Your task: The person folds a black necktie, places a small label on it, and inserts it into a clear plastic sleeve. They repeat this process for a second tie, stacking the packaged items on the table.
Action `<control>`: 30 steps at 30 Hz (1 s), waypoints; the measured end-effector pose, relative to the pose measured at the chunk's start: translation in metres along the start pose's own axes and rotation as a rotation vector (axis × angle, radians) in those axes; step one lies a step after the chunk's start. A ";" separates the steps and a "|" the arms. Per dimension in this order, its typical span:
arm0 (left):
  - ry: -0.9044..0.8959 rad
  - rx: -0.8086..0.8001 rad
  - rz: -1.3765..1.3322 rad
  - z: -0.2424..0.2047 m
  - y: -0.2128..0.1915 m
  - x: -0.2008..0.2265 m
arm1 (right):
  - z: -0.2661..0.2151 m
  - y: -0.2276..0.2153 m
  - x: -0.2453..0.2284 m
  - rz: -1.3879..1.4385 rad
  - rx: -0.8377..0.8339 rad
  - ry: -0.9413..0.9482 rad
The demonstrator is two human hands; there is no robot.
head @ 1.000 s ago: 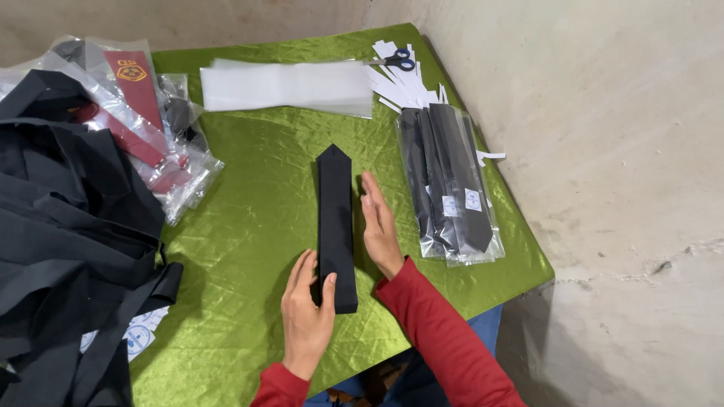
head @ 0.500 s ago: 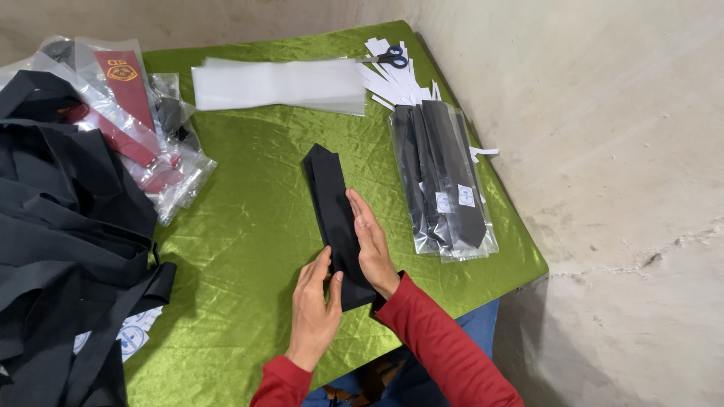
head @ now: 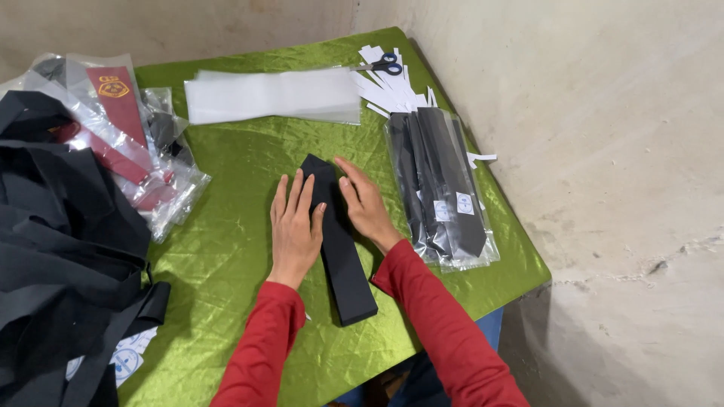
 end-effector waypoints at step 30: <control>0.020 -0.168 0.327 -0.005 0.018 -0.006 | -0.013 0.025 0.009 -0.766 -0.195 -0.202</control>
Point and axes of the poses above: each hand's wrist, its own z-axis towards the middle knuckle, its own y-axis out of the palm, x = y × z, the point moved 2 cm from there along z, towards the middle knuckle, and after that the axes turned 2 degrees about -z, right-handed, at the moved point
